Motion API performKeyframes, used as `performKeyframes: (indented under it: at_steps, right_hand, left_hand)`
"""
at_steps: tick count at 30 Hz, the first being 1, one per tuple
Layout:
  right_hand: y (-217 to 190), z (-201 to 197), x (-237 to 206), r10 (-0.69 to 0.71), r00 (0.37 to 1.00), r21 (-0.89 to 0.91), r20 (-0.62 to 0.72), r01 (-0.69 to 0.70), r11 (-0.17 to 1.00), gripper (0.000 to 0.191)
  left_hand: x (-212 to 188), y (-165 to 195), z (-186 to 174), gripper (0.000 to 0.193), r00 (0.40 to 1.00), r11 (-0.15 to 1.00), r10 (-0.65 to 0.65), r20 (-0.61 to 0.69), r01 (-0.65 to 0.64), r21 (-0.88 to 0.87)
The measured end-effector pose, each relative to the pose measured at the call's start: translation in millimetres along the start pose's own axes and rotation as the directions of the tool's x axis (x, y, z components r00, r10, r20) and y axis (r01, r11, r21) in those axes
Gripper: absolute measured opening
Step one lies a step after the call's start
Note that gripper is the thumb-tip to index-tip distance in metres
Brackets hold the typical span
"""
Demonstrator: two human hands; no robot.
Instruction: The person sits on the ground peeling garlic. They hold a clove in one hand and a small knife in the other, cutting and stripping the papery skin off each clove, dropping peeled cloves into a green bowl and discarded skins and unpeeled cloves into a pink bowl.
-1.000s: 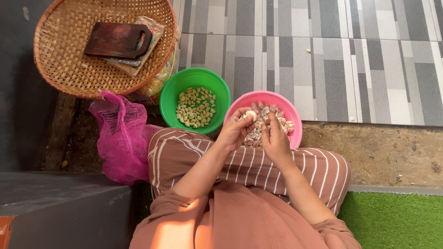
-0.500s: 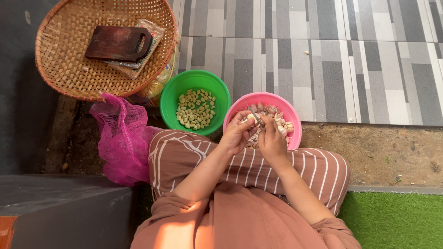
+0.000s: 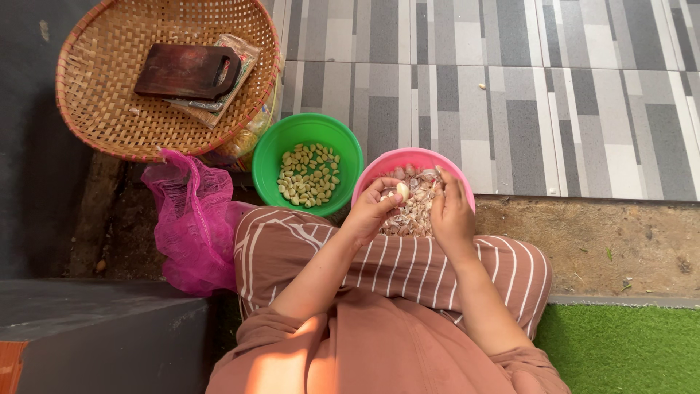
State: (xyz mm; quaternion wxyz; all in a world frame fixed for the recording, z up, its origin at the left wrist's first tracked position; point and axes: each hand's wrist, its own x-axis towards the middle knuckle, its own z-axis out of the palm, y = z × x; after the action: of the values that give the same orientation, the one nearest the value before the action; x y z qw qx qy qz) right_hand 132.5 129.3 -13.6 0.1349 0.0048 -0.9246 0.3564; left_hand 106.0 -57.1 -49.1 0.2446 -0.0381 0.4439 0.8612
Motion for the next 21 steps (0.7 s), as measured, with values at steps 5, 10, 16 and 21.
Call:
performKeyframes:
  at_steps: [5,10,16,21]
  right_hand:
    - [-12.5,-3.2,-7.1,-0.166,0.978,0.090,0.125,0.155,0.984,0.056]
    - [-23.9,-6.4,-14.7,-0.187,0.965,0.000,0.184,0.191,0.982,0.064]
    - [-22.2,-3.3,-13.9,-0.143,0.971,-0.033,0.193,0.152,0.988,0.053]
    - [-16.5,0.7,-11.1,-0.104,0.978,-0.017,0.180,0.109,0.994,0.046]
  left_hand:
    - [-4.4,8.6,8.5,0.027,0.991,0.966,0.122,-0.063,-0.104,0.236]
    - [-5.6,10.2,12.0,0.022,0.967,0.905,0.256,-0.008,-0.237,0.354]
    - [-2.4,4.3,8.9,0.017,0.962,0.874,0.273,-0.007,-0.245,0.420]
    - [-3.7,8.9,13.7,0.019,0.971,0.890,0.237,-0.029,-0.205,0.407]
